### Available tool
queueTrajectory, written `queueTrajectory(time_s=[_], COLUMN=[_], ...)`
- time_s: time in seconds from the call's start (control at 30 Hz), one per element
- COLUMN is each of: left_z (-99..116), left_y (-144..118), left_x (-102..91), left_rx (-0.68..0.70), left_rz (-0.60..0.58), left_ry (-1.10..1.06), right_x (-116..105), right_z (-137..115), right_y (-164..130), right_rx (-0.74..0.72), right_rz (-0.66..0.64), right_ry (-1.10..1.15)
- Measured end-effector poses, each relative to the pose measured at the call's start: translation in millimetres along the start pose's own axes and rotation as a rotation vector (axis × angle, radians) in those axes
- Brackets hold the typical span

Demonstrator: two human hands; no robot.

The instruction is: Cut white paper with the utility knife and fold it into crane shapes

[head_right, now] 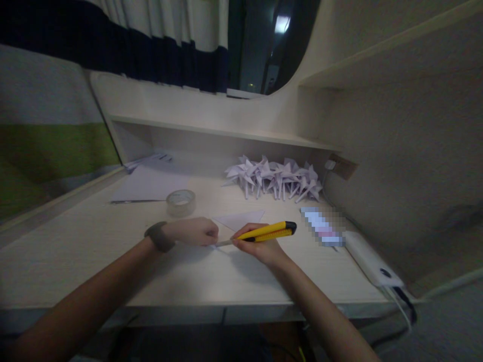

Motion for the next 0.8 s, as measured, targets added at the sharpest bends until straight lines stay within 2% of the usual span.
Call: queueTrajectory(time_s=[0.57,0.73,0.8], left_z=[-10.5,-5.6,-1.7], left_y=[3.2,0.8,-0.9], left_x=[1.9,-2.6,-3.6], left_rx=[0.015,-0.038,-0.048], left_rz=[-0.028,-0.073,-0.039], left_ry=[-0.118,-0.129,-0.072], right_x=[1.3,1.6,1.9], right_z=[-7.8,-7.3,-5.6], right_y=[-0.8,-2.0,-2.8], right_rx=[-0.010,-0.008,-0.003], right_rz=[-0.011,0.000,0.009], right_ry=[-0.005,0.019,0.028])
Point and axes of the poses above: each hand's wrist, its own y-axis towards the middle knuckle, its own x-axis out of the palm, z = x × y, the point moved 1 cm from there along y, towards the middle knuckle, and after that the axes turned 4 degrees about -x, right-handed, at the moved point
